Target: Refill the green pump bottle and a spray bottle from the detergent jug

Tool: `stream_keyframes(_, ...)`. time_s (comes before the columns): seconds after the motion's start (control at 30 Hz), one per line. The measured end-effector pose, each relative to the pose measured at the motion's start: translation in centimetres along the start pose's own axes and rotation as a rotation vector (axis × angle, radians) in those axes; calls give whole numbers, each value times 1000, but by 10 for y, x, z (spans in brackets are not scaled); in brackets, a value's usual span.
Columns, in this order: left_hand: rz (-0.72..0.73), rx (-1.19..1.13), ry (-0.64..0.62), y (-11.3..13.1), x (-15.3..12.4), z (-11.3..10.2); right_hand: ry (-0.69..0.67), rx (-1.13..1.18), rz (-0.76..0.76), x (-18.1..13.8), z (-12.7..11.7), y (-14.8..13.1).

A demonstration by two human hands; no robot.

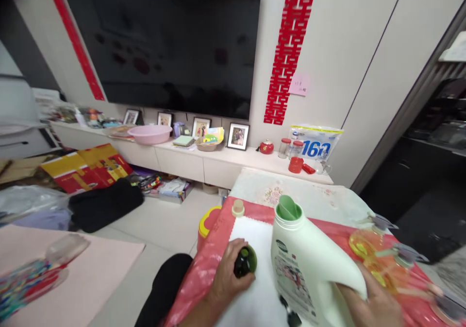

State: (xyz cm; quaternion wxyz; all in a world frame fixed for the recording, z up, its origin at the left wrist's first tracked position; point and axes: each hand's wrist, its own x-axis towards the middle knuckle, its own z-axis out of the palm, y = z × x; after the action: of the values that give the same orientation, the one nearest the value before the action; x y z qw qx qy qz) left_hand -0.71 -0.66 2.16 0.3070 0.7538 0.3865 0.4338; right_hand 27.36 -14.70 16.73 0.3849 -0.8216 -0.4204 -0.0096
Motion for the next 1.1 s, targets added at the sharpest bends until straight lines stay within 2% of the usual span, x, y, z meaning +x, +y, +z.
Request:
stream_keyframes(0.17, 21, -33, -8, 9, 3, -4, -149, -112, -55, 1, -31, -17)
stream_keyframes(0.27, 27, -30, -4, 12, 4, -4, -277, -194, -55, 9, -44, -20)
stream_keyframes(0.33, 29, -30, -3, 15, 4, -5, -308, -237, -65, 10, -49, -26)
stream_keyframes(0.5, 25, -30, 10, 20, 6, -7, -286, -348, -167, 4, -57, -61)
stream_keyframes(0.63, 20, -23, 6, 24, 6, -8, -289, -395, -143, 6, -61, -82)
stream_keyframes(0.9, 27, -14, -9, 24, 8, -10, -255, -411, -191, 14, -71, -91)
stream_keyframes(1.1, 58, -10, 7, 20, 7, -9, -40, -381, -147, 26, -79, -89)
